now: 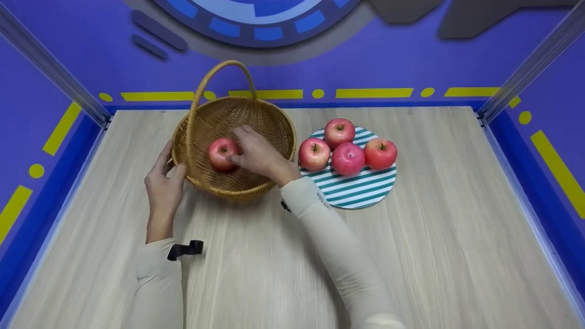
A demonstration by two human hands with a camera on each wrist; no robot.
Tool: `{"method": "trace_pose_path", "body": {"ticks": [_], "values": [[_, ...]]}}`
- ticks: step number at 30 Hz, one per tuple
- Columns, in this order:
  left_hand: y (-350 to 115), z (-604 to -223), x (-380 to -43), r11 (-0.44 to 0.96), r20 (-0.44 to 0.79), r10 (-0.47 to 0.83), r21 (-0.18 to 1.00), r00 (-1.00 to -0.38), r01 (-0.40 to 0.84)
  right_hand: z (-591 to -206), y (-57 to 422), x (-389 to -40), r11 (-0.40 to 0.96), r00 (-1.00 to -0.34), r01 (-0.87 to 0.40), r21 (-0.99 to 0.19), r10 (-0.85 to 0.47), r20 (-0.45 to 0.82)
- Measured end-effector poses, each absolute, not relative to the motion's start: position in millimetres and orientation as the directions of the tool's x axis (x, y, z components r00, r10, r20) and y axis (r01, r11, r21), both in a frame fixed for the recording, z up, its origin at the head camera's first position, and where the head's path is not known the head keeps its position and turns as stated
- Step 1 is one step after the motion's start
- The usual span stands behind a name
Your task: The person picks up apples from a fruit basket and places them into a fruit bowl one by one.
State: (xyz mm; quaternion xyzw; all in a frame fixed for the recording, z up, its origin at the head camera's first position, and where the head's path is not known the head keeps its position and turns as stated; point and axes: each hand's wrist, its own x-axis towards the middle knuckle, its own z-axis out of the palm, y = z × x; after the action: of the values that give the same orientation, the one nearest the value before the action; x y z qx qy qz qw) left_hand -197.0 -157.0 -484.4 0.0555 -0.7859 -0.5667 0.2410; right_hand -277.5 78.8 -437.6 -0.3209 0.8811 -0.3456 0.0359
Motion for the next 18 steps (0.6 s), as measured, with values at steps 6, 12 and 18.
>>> {"method": "trace_pose_path", "body": {"ticks": [6, 12, 18], "values": [[-156.6, -482.7, -196.6, 0.360, 0.322, -0.355, 0.914, -0.878, 0.189, -443.9, 71.0, -284.6, 0.565, -0.768, -0.566, -0.600, -0.626, 0.136], [-156.6, -481.1, -197.2, 0.363, 0.341, -0.349, 0.908, -0.873, 0.210, -446.4, 67.6, -288.2, 0.593, -0.757, -0.585, -0.553, -0.644, 0.111], [-155.9, -480.9, -196.7, 0.366, 0.354, -0.344, 0.903, -0.870, 0.223, -449.1, 67.2, -289.9, 0.605, -0.754, -0.576, -0.550, -0.654, 0.069]]}}
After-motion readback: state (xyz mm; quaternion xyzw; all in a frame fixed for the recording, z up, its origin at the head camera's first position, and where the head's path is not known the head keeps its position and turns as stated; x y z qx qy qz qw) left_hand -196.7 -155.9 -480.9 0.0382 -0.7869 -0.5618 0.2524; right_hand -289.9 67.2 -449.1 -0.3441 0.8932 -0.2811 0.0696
